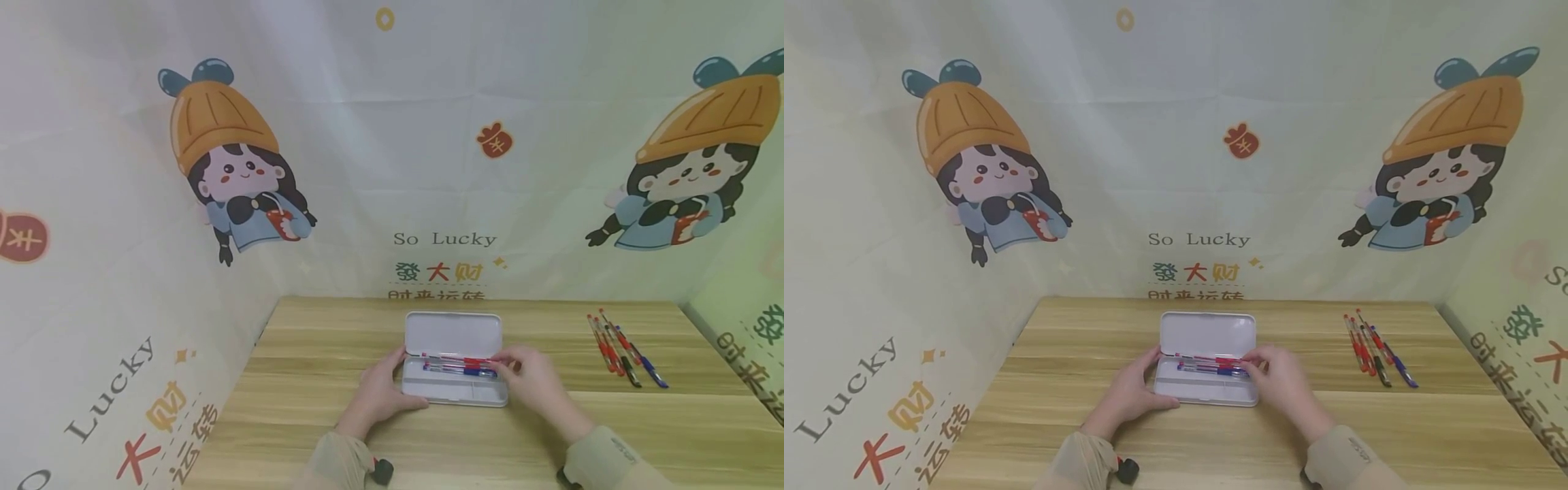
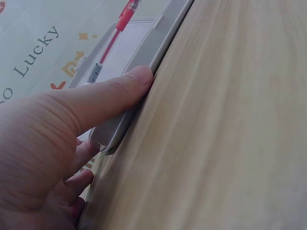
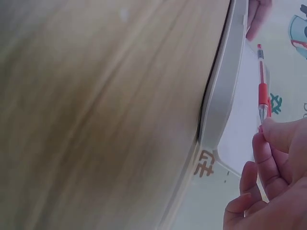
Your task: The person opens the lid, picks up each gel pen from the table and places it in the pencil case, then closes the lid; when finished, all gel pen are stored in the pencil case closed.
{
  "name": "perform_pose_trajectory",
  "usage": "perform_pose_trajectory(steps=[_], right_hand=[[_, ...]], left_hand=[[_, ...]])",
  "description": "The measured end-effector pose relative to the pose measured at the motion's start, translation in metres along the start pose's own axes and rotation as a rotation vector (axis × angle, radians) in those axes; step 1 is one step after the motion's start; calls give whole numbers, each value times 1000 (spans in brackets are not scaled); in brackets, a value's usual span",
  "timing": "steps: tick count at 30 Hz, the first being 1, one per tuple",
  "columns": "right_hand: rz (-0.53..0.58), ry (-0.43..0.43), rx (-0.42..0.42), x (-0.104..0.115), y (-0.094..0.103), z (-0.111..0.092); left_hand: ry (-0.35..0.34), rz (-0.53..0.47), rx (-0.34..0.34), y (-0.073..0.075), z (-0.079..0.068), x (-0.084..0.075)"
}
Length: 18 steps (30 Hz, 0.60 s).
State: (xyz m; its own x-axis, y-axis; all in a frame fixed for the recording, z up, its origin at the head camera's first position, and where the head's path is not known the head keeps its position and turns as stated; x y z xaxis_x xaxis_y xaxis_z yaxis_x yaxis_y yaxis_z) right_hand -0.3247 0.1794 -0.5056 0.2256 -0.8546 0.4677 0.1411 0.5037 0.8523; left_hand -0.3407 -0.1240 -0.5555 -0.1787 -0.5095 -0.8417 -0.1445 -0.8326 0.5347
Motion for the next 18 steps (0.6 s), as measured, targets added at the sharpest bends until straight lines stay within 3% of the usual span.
perform_pose_trajectory(steps=[11,18], right_hand=[[38,-23,104,3,-12,0],[24,-4,114,3,-16,0]], left_hand=[[-20,-3,-1,1,-1,-3],[-18,-11,-7,2,-2,-4]])
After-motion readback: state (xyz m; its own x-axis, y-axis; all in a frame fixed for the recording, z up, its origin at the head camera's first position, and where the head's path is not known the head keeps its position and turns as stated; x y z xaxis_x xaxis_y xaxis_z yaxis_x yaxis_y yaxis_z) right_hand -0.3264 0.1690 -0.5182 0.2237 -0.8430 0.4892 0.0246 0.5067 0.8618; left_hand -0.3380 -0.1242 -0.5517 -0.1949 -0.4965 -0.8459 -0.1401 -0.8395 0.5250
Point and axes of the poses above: each hand's wrist, its own z-axis towards the middle knuckle, its own y-axis out of the back of the hand, x = y × z, the point moved 4 cm from there along z, towards the middle knuckle, and after that the axes turned 11 degrees about -z, right-handed, at the moved point
